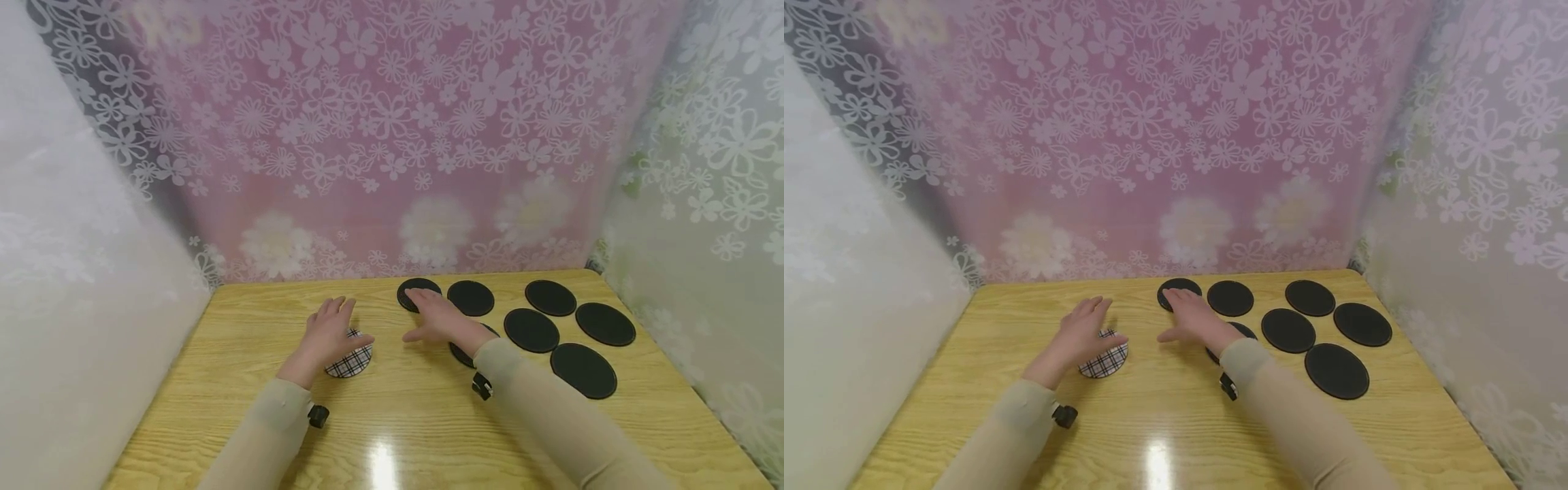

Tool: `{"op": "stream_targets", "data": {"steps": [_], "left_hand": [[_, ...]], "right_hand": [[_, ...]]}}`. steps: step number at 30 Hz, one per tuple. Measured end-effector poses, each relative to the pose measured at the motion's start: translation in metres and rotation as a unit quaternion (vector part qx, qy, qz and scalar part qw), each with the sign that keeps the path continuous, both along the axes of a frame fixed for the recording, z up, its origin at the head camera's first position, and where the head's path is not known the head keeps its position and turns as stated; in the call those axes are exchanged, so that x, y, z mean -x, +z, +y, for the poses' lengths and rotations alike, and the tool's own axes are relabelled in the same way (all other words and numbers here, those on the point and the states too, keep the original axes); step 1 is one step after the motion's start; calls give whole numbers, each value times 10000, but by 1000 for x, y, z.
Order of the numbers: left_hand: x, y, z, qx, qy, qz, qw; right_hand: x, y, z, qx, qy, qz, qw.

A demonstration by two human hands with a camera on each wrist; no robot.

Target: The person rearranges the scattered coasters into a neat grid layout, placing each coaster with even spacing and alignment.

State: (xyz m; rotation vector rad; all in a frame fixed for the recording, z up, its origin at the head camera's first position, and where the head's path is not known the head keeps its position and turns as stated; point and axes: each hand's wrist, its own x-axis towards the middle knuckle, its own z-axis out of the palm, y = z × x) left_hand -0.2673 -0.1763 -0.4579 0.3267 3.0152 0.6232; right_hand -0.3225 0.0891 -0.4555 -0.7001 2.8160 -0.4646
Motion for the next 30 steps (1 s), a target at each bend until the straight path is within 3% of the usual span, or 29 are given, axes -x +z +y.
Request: {"op": "stream_targets", "data": {"steps": [10,21,30], "left_hand": [[22,-10,26,-54,101,371,9992],[44,-20,41,259,65,107,9996],[57,-16,49,212,-9,37,9998]], "right_hand": [[24,-6,27,-173,-287,15,9994],[44,-19,44,49,-588,46,9982],[52,-21,44,141,-720,-65,9973]]}}
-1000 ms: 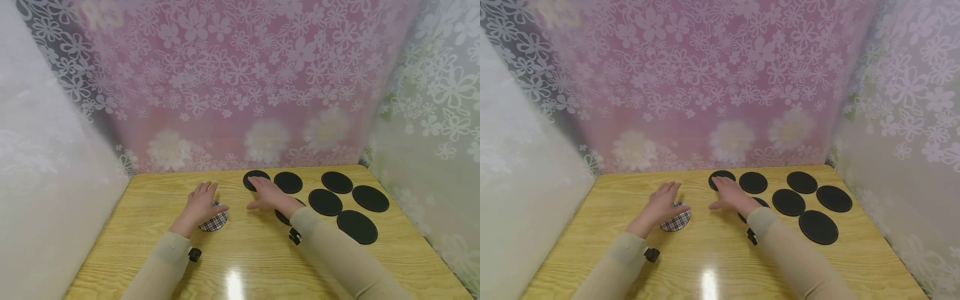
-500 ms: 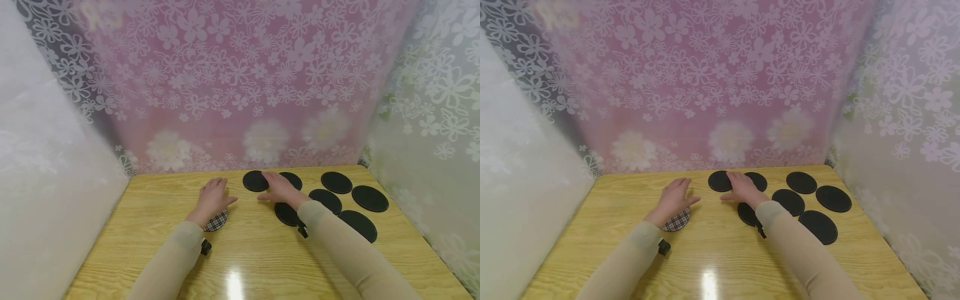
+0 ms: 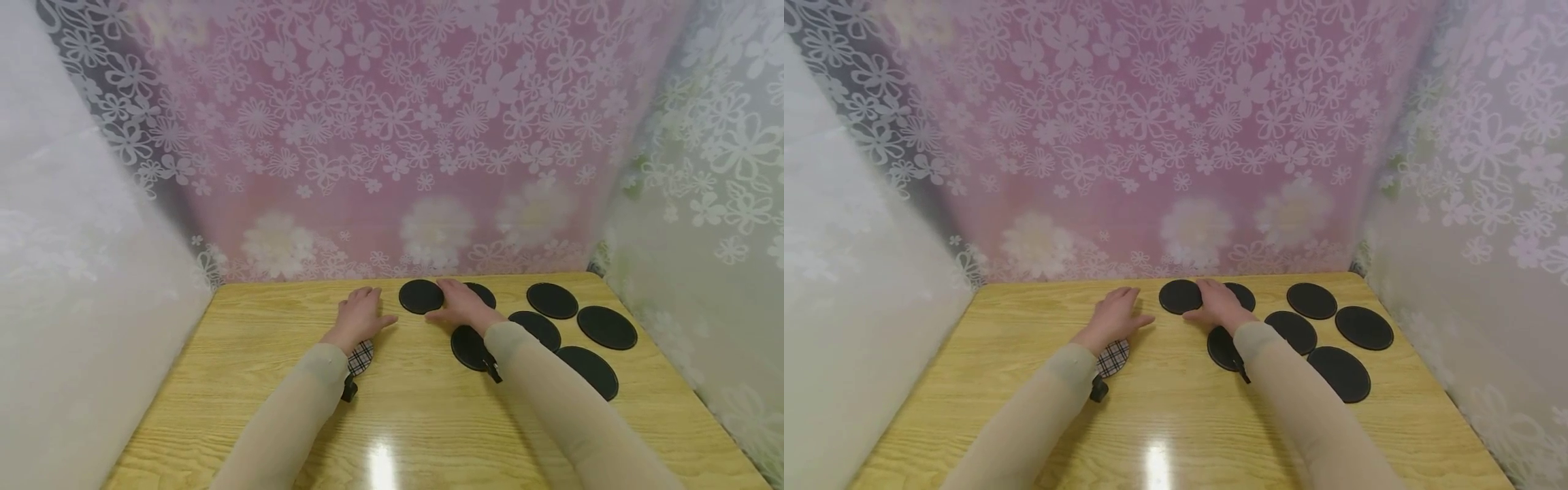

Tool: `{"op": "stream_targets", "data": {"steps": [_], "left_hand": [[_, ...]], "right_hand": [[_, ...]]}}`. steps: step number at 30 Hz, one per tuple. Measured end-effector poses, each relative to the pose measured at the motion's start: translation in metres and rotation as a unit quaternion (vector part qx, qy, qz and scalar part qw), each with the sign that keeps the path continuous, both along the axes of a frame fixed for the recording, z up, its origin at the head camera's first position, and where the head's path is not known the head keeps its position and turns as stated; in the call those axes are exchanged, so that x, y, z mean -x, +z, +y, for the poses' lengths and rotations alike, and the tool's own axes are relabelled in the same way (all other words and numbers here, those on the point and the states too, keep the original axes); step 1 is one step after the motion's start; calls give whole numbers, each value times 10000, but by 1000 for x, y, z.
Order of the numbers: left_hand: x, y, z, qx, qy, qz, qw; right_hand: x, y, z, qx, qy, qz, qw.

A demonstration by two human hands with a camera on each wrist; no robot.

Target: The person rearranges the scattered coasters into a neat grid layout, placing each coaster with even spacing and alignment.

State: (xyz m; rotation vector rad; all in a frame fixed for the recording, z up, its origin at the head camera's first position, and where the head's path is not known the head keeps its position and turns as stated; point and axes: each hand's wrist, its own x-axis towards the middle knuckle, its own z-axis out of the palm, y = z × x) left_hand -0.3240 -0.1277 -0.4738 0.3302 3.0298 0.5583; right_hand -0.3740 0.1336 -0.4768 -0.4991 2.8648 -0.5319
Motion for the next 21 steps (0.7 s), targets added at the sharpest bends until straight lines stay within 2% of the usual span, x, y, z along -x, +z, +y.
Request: {"op": "stream_targets", "data": {"steps": [5,12,16,21], "left_hand": [[8,0,5,20,50,6,10000],[18,-7,14,-129,279,-90,9995],[19,-10,19,-120,310,-138,9994],[19,-10,22,-72,372,-153,9992]], "right_hand": [[3,0,-7,118,-53,-249,9996],[4,0,-14,-46,33,-282,9996],[5,0,-18,-102,28,-294,9995],[7,-2,-23,-124,-42,-284,9995]]}}
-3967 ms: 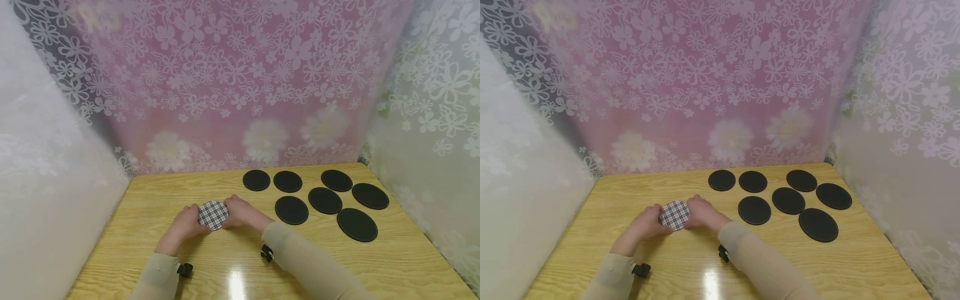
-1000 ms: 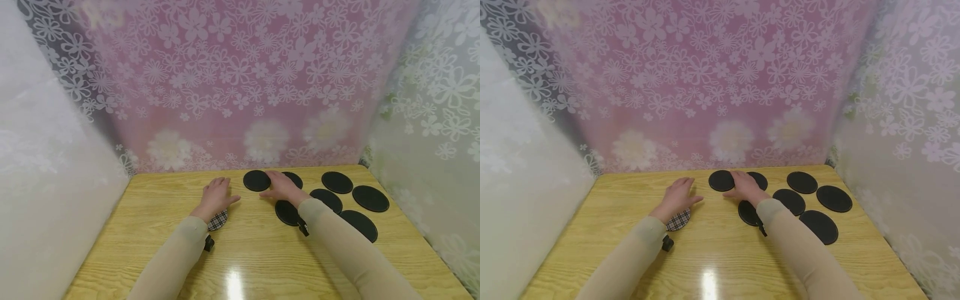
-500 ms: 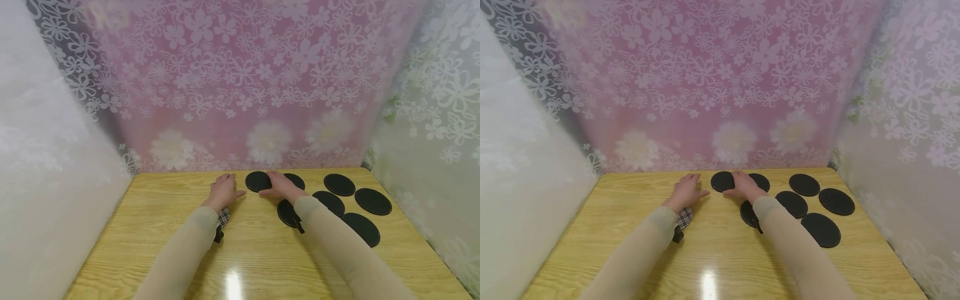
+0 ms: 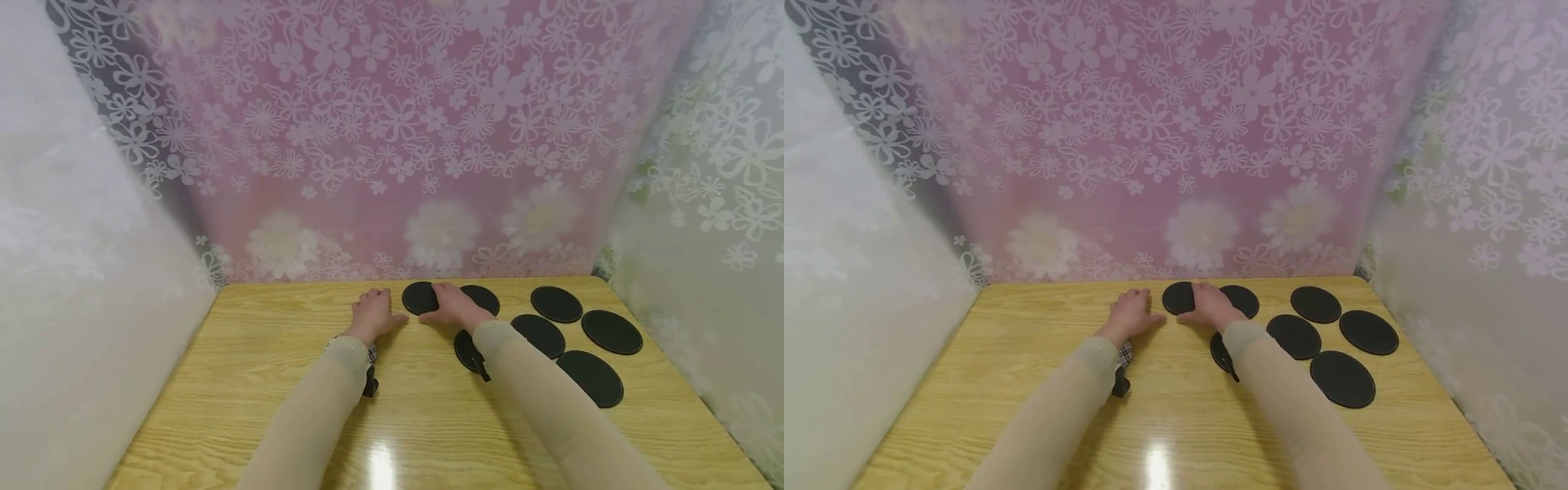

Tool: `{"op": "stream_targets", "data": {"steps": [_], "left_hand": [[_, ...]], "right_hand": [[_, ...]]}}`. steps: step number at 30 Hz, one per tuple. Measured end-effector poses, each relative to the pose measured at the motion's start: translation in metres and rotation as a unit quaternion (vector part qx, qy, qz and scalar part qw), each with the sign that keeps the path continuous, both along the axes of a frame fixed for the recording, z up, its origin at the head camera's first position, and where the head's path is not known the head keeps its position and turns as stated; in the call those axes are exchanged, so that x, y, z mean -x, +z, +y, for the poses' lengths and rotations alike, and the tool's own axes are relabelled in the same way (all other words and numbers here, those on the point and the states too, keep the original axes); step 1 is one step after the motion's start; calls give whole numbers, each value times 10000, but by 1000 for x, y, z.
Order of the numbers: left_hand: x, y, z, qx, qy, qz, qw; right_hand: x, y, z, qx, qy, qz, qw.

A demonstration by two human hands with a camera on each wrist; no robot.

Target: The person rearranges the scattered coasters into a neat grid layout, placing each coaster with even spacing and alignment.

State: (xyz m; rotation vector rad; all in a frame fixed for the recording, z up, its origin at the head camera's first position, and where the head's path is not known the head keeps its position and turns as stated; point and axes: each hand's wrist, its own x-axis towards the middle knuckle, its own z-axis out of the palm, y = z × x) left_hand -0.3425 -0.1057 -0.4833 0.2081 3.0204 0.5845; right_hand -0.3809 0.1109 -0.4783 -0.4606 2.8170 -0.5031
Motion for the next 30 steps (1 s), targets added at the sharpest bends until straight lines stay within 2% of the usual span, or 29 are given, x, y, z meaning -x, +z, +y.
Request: {"op": "stream_targets", "data": {"steps": [7,11,15,22,30], "left_hand": [[1,-2,3,-6,55,-59,10000],[2,-4,4,24,-17,-76,10000],[2,-7,3,96,-65,-100,9999],[1,-5,1,16,-75,-69,9999],[2,-6,3,-33,48,-42,10000]], "right_hand": [[9,-6,5,-49,-258,-77,9996],[13,-6,7,-122,-242,-227,9994],[11,-2,8,-152,-142,-167,9996],[3,8,4,-92,16,-82,9999],[0,10,-2,-348,-48,14,9994]]}}
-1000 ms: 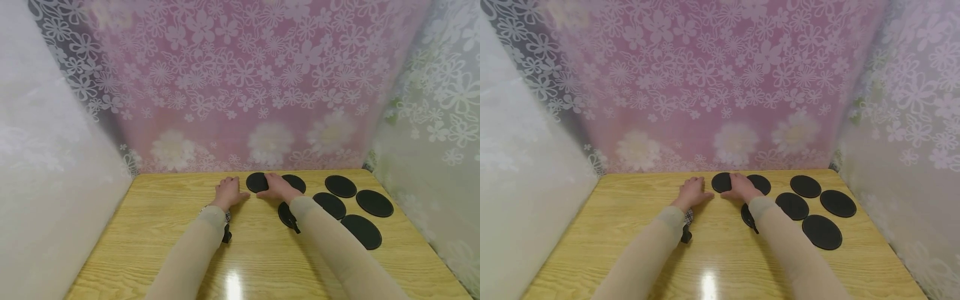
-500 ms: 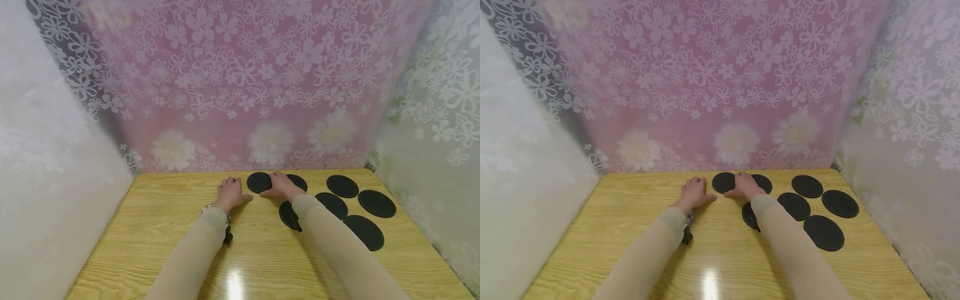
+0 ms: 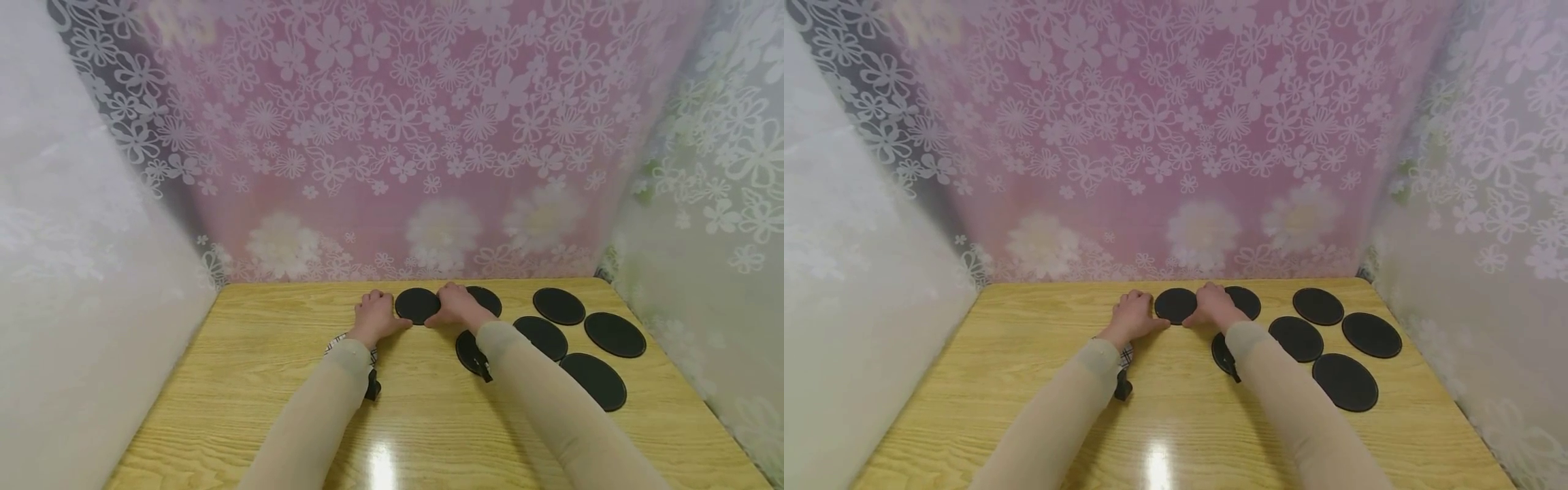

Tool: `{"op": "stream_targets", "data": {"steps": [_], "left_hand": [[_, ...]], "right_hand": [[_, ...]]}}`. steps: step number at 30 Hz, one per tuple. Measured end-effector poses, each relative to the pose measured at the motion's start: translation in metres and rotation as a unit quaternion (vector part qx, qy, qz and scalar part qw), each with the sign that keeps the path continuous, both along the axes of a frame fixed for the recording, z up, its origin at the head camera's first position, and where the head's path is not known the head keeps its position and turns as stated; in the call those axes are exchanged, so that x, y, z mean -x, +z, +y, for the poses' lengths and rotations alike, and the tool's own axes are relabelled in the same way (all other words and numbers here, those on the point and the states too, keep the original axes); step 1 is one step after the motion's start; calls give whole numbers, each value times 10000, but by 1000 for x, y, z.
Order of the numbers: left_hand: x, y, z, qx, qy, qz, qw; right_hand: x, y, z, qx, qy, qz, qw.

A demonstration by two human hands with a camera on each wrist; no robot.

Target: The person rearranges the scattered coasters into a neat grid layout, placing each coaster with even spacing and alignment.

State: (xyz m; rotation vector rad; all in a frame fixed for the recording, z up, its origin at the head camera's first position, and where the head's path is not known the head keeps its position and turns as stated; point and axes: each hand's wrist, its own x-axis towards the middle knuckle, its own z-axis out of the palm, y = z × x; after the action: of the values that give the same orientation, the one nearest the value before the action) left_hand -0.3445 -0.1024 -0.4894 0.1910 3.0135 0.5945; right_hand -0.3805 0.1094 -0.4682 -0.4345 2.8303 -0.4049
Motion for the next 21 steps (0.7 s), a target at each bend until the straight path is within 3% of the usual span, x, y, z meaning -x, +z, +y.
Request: {"op": "stream_targets", "data": {"steps": [7,15,21], "left_hand": [[-1,2,4,-77,83,-22,9999],[2,-5,8,-370,184,-80,9991],[0,-2,10,-463,140,5,9988]], "right_hand": [[0,-2,-4,-70,-60,-44,9999],[-2,-3,-3,77,-81,-57,9999],[3,-15,-3,301,-150,47,9994]]}}
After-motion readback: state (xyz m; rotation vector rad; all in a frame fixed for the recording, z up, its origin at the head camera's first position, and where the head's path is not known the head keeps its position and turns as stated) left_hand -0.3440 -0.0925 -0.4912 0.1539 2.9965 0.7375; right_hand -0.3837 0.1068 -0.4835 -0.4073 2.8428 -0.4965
